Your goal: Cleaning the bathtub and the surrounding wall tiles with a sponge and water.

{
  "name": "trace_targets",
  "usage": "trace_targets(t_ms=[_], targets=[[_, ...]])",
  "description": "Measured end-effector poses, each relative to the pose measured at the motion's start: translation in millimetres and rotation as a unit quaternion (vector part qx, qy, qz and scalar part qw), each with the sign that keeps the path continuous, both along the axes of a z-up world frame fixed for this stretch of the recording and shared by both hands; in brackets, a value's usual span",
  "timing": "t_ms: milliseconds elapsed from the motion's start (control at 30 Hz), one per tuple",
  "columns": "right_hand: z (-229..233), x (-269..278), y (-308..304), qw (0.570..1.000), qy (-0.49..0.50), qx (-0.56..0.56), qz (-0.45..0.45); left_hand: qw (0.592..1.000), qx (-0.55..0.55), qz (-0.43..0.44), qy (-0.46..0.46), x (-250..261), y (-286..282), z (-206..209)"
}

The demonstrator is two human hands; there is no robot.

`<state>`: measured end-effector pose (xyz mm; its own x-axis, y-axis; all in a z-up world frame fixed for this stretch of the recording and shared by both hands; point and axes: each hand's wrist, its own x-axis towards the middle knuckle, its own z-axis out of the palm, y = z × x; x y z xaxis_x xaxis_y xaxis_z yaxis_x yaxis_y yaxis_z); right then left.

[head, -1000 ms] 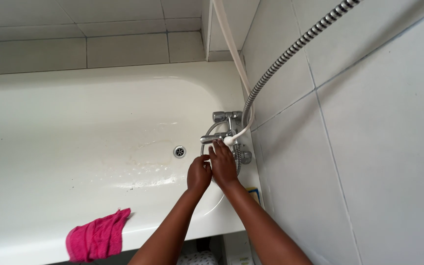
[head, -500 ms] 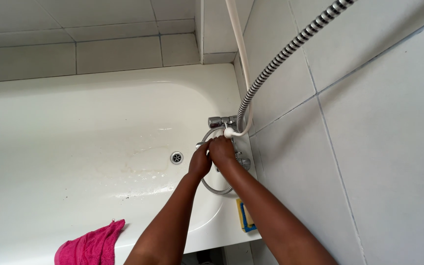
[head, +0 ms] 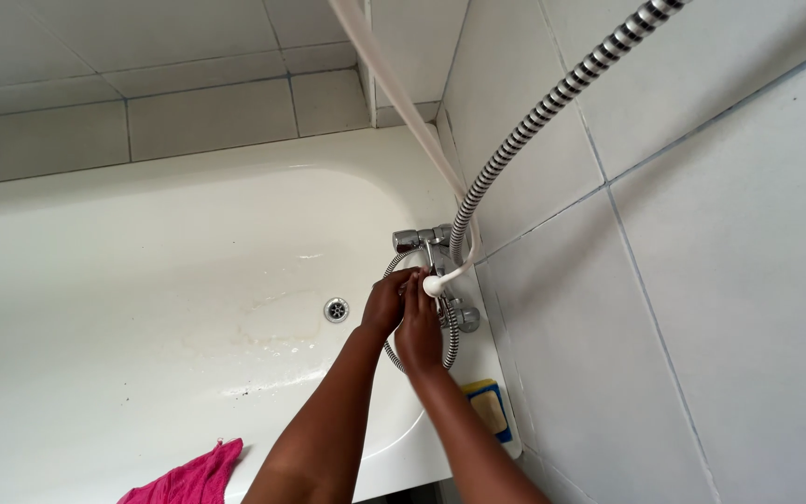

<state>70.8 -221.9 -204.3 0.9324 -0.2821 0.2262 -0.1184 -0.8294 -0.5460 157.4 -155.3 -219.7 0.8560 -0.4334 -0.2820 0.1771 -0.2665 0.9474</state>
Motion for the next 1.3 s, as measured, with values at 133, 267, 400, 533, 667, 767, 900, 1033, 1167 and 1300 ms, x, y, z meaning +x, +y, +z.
trace_targets(t_ms=[133, 267, 400, 533, 667, 767, 900, 1033, 1167, 1300], targets=[[4.5, -14.1, 12.3, 0.999, 0.022, 0.036, -0.014, 0.994, 0.073, -0.033, -0.072, 5.8, -3.8, 16.3], [5.2, -7.2, 9.0, 1.000, -0.003, 0.027, -0.002, 0.989, 0.109, -0.041, -0.095, 10.9, -5.4, 19.9], [4.0, -1.9, 9.8, 0.997, 0.066, 0.043, -0.011, 0.994, 0.094, -0.024, -0.056, 10.8, -5.0, 18.8], [7.0, 5.8, 8.4, 0.996, 0.074, 0.047, -0.020, 0.992, 0.124, -0.026, -0.012, 14.4, -7.2, 28.9], [0.5, 5.7, 8.7, 0.996, 0.077, 0.025, -0.024, 0.993, 0.110, -0.017, -0.047, 15.8, -5.4, 9.8], [14.3, 6.4, 7.8, 0.993, 0.098, 0.054, -0.027, 0.993, 0.109, -0.016, -0.041, 15.8, -6.3, 12.6], [11.6, -3.9, 8.1, 0.998, 0.038, 0.057, -0.007, 0.994, 0.055, -0.027, -0.091, 19.8, -5.5, -14.3], [14.4, -33.5, 19.5, 0.996, 0.033, 0.080, -0.012, 0.989, 0.136, -0.039, -0.049, 22.5, -7.9, -8.4], [19.6, -56.4, 26.5, 0.984, -0.008, 0.172, -0.054, 0.983, 0.115, 0.067, -0.128, -4.8, -1.9, 30.7], [61.2, -45.4, 26.6, 0.906, 0.006, 0.341, -0.250, 0.986, 0.033, 0.145, -0.078, -34.0, -6.5, 55.9]])
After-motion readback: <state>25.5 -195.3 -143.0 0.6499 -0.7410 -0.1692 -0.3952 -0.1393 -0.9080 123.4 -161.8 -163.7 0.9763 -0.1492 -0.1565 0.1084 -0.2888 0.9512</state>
